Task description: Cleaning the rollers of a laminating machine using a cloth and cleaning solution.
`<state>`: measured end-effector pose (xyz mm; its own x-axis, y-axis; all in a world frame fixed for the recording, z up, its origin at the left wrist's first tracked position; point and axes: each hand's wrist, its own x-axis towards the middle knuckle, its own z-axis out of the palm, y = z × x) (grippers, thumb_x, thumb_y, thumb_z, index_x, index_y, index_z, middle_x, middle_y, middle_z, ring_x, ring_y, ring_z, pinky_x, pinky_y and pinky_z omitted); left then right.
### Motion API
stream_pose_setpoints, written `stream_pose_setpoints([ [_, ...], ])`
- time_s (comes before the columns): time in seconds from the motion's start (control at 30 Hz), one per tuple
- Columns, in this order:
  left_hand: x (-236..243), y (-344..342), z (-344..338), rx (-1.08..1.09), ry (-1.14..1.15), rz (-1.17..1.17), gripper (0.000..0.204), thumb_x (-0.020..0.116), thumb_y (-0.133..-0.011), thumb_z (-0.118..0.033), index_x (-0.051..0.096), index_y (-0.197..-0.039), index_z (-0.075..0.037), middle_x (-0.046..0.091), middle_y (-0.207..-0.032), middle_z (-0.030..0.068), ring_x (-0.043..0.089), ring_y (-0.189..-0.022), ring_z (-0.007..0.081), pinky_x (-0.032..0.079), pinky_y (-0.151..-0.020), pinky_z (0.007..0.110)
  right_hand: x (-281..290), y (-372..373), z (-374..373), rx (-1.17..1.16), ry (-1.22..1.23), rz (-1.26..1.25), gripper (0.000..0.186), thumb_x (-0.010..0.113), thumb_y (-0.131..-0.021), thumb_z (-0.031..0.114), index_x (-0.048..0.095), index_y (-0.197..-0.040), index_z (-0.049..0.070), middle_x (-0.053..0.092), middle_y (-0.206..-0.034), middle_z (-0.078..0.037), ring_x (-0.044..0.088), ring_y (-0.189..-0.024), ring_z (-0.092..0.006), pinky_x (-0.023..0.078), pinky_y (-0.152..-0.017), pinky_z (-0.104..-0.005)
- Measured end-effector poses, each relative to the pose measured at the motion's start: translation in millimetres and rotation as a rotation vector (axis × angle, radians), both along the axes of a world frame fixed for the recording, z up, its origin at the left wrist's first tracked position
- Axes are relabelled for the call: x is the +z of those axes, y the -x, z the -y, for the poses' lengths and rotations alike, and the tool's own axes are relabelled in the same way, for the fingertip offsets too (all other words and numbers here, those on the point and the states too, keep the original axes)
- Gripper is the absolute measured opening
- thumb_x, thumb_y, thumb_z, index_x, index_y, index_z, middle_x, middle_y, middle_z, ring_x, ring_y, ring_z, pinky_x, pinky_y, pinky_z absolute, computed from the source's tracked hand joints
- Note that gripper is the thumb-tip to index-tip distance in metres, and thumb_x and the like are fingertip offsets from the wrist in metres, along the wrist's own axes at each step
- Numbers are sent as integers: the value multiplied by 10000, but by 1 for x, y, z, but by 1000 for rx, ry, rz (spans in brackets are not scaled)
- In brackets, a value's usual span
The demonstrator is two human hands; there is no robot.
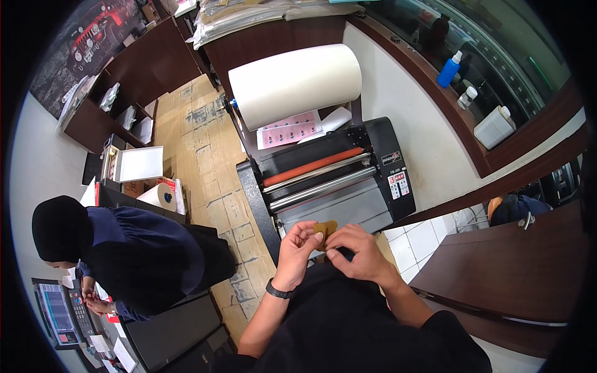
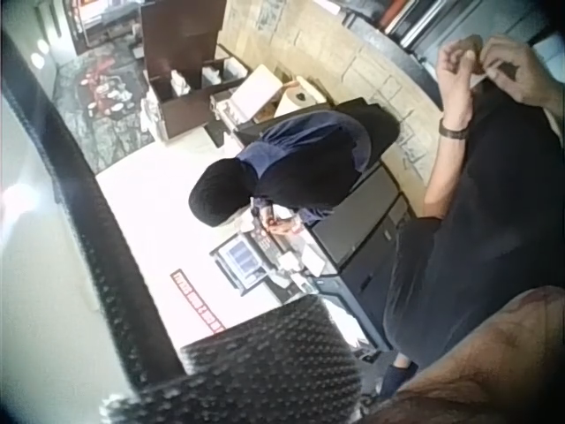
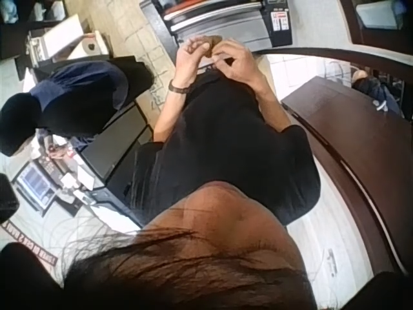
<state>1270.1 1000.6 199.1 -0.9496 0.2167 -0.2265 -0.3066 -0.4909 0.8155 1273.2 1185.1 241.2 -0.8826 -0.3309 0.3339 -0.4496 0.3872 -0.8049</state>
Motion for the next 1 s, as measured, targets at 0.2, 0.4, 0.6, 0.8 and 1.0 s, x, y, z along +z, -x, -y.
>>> stream_pose_setpoints([
  [0.2,8,0,7,-104,66,57,178,596,-1020,-75,636,-1177,-1,698,-1004,26,640,-894,66,512,-812,220,-7,10,-6,-237,163,185,336,676,-898,83,625,-1222,10,692,-1035,-110,656,-945,-212,505,-882,-335],
  [0.4,9,4,8,-105,77,41,172,599,-1026,-92,645,-1168,-6,693,-1007,15,624,-877,54,501,-773,210,-25,16,-17,103,142,607,325,709,-955,191,638,-1216,11,689,-1118,-101,634,-997,-150,489,-905,-311],
  [0.6,4,7,-13,17,240,-66,105,678,-982,-94,642,-1047,-19,664,-931,-6,592,-837,42,476,-753,203,-42,10,-8,104,741,743,223,658,-984,158,639,-1155,15,688,-1117,-94,633,-1033,-160,482,-947,-314],
  [0.8,72,17,0,76,282,-366,188,623,-1012,-161,648,-897,-14,649,-838,48,623,-833,157,504,-780,308,-85,42,-51,-146,1069,799,139,557,-1002,121,605,-1090,25,689,-1082,-103,664,-1032,-187,517,-956,-361],
  [1.0,188,-3,-8,16,-133,-977,474,576,-1032,-369,590,-686,-46,596,-709,92,659,-834,313,545,-763,402,-169,122,-111,-870,-149,128,102,588,-934,105,620,-982,21,665,-921,-181,662,-866,-341,524,-780,-427],
])
